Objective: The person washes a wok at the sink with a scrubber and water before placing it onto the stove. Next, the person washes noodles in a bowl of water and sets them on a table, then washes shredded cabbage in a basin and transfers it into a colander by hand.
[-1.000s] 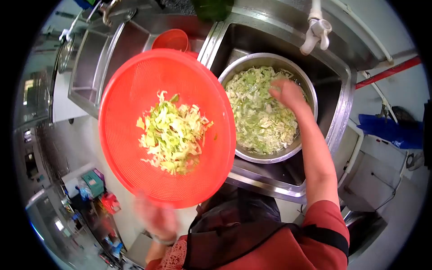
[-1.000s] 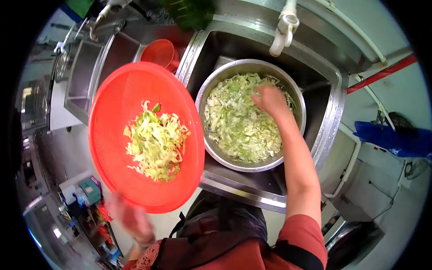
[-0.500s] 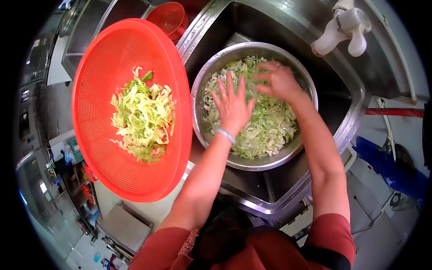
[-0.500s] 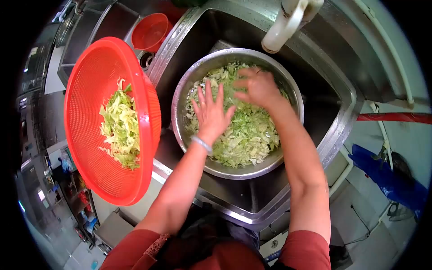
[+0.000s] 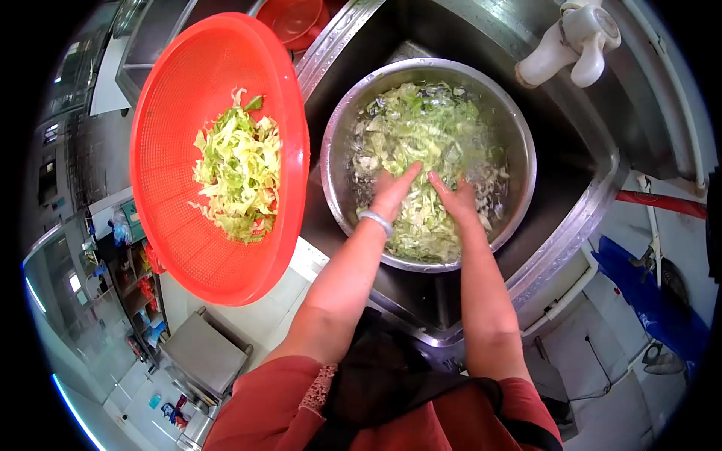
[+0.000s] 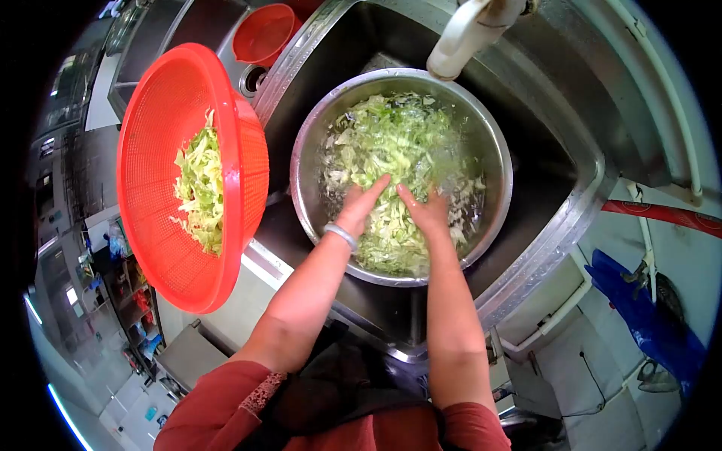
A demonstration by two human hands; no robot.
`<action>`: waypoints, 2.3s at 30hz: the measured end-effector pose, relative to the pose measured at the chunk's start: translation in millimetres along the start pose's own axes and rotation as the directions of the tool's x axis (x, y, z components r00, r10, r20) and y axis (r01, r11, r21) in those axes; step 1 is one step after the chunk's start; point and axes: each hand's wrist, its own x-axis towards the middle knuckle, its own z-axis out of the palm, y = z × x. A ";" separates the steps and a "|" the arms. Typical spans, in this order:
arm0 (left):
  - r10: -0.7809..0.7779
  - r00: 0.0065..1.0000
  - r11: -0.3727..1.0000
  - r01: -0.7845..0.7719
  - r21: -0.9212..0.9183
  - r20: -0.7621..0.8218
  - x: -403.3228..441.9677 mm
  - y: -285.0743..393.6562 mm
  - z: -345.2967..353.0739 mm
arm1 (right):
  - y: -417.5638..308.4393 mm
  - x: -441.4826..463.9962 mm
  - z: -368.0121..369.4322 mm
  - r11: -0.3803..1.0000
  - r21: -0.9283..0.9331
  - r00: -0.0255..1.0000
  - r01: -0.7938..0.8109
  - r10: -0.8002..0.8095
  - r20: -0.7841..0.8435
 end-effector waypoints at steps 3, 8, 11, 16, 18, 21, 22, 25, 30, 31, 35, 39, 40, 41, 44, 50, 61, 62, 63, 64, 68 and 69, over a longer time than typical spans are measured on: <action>0.006 0.987 0.951 0.045 -0.307 0.163 -5.2 -5.8 11.2 | -27.2 -19.6 11.0 0.745 0.594 0.945 -0.303 0.313 0.090; 0.167 0.986 0.864 -0.142 -0.484 0.010 -69.8 28.1 23.7 | -48.4 -52.1 1.8 0.786 0.608 0.963 -0.113 0.238 -0.128; 0.335 0.942 0.812 -0.282 -0.511 0.012 -107.6 41.2 22.1 | -63.5 -86.1 -15.6 0.815 0.535 0.914 0.222 0.016 -0.405; 0.385 0.921 0.795 -0.360 -0.489 -0.052 -102.6 43.5 35.5 | -92.5 -96.3 -30.6 0.813 0.489 0.867 0.316 -0.038 -0.497; 0.462 0.885 0.697 -0.404 -0.593 -0.059 -138.0 63.7 29.0 | -99.0 -110.5 -32.3 0.698 0.527 0.802 0.485 -0.114 -0.586; 0.311 0.938 0.915 -0.252 -0.316 0.153 -157.4 72.6 12.5 | -105.8 -129.8 -47.9 0.763 0.513 0.837 0.393 -0.066 -0.544; 0.457 0.890 0.770 -0.393 -0.503 0.004 -170.7 79.8 19.0 | -120.0 -141.1 -53.6 0.790 0.455 0.812 0.411 -0.090 -0.577; 0.603 0.793 0.640 -0.411 -0.649 0.093 -221.4 100.2 5.3 | -154.6 -200.2 -70.6 0.641 0.518 0.756 0.566 -0.152 -0.637; 0.847 0.529 0.411 -0.580 -0.703 0.060 -301.6 153.6 -77.1 | -234.3 -270.8 -72.2 0.335 0.569 0.655 0.751 -0.274 -0.704; 0.878 0.473 0.347 -0.514 -0.784 0.079 -313.0 160.6 -99.0 | -250.8 -278.2 -65.7 0.290 0.571 0.640 0.768 -0.339 -0.689; 0.806 0.576 0.372 -0.672 -0.640 -0.137 -325.1 174.9 -188.5 | -317.2 -281.1 -9.2 0.183 0.619 0.593 0.764 -0.577 -0.561; 0.676 0.704 0.605 -0.700 -0.380 -0.219 -241.6 153.0 -248.3 | -323.3 -206.9 62.8 0.552 0.232 0.595 0.801 -0.689 -0.415; 0.608 0.785 0.773 -0.619 -0.138 -0.116 -222.5 144.8 -263.2 | -316.5 -196.3 71.4 0.702 0.049 0.657 0.711 -0.638 -0.402; 0.735 0.676 0.677 -0.735 -0.019 0.039 -182.9 124.7 -277.4 | -309.3 -197.5 61.2 0.716 0.044 0.662 0.697 -0.618 -0.424; 0.855 0.516 0.345 -0.476 0.809 -0.061 -151.4 79.2 -280.1 | -279.2 -226.1 15.2 0.641 0.082 0.645 0.763 -0.753 -0.131; 0.771 0.634 0.329 -0.471 0.818 0.056 -257.2 120.1 -272.0 | -190.4 -200.3 -75.3 0.621 0.510 0.802 0.595 -0.421 -0.423; 0.731 0.217 -0.096 -0.906 0.412 0.647 -243.8 53.0 -49.1 | -84.6 45.5 -75.7 0.705 -0.386 0.683 0.595 -0.697 -0.218; 0.713 0.311 -0.059 -0.866 0.496 0.628 -219.5 47.6 -36.3 | -93.1 61.8 -71.7 0.707 -0.379 0.684 0.597 -0.696 -0.220; 0.707 0.320 -0.056 -0.863 0.501 0.631 -197.2 41.5 -27.1 | -100.9 72.6 -62.1 0.775 -0.387 0.765 0.500 -0.604 -0.222; 0.767 0.429 0.030 -0.767 0.641 0.478 -175.3 36.4 -18.9 | -105.1 77.9 -51.5 0.831 -0.395 0.836 0.392 -0.501 -0.224; 0.824 0.547 0.155 -0.469 0.869 0.149 -74.4 35.2 -13.7 | -96.0 34.0 -21.3 0.700 -0.612 0.887 0.369 -0.462 0.007; 0.830 0.550 0.186 -0.429 0.884 0.092 -52.9 36.3 -18.8 | -87.5 27.6 -23.7 0.625 -0.613 0.869 0.484 -0.429 0.248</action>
